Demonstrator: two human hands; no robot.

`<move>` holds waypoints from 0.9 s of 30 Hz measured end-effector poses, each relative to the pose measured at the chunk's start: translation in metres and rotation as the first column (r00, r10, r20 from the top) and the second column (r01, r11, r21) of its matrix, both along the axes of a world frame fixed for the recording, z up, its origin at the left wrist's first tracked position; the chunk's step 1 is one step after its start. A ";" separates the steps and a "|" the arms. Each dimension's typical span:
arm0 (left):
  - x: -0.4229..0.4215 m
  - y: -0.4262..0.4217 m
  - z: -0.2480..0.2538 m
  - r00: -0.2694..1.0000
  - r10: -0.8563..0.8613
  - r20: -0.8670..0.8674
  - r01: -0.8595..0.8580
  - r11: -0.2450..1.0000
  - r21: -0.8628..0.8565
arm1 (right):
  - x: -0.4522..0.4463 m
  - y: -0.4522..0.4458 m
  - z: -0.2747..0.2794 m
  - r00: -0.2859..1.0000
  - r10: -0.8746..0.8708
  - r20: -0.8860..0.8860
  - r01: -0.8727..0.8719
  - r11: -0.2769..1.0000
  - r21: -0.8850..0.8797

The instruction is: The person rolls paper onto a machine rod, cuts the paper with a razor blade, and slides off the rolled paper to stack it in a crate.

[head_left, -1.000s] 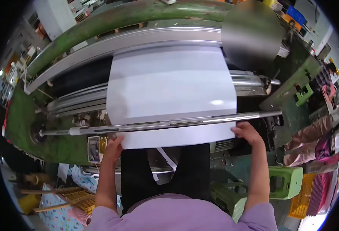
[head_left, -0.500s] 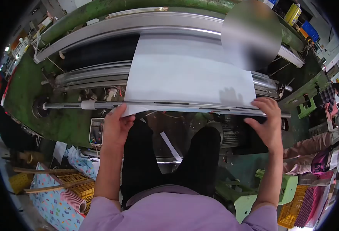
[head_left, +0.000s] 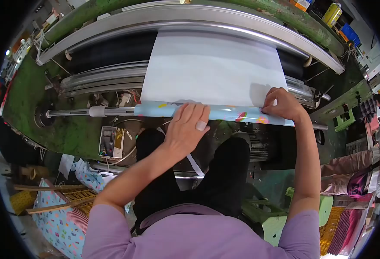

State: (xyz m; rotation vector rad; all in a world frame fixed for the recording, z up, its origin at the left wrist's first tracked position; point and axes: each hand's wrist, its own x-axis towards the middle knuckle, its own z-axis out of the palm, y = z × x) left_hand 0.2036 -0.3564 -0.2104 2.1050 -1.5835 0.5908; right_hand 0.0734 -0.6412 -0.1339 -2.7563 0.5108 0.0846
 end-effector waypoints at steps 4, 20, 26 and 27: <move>0.006 -0.015 -0.009 0.987 0.020 0.157 -0.032 0.996 0.079 | -0.012 0.025 -0.021 0.996 -0.045 0.073 0.066 0.943 -0.327; 0.010 -0.041 -0.005 0.975 0.223 -0.019 -0.224 0.974 -0.037 | 0.023 0.085 -0.065 0.838 0.122 0.531 0.092 0.929 -0.359; 0.017 -0.048 0.025 0.979 0.193 -0.071 -0.189 0.980 0.058 | 0.029 0.081 -0.044 0.927 0.035 0.373 0.065 0.965 -0.252; 0.018 -0.049 0.027 0.973 0.203 -0.109 -0.194 0.977 0.090 | 0.031 0.078 -0.040 0.937 0.052 0.345 0.046 0.962 -0.268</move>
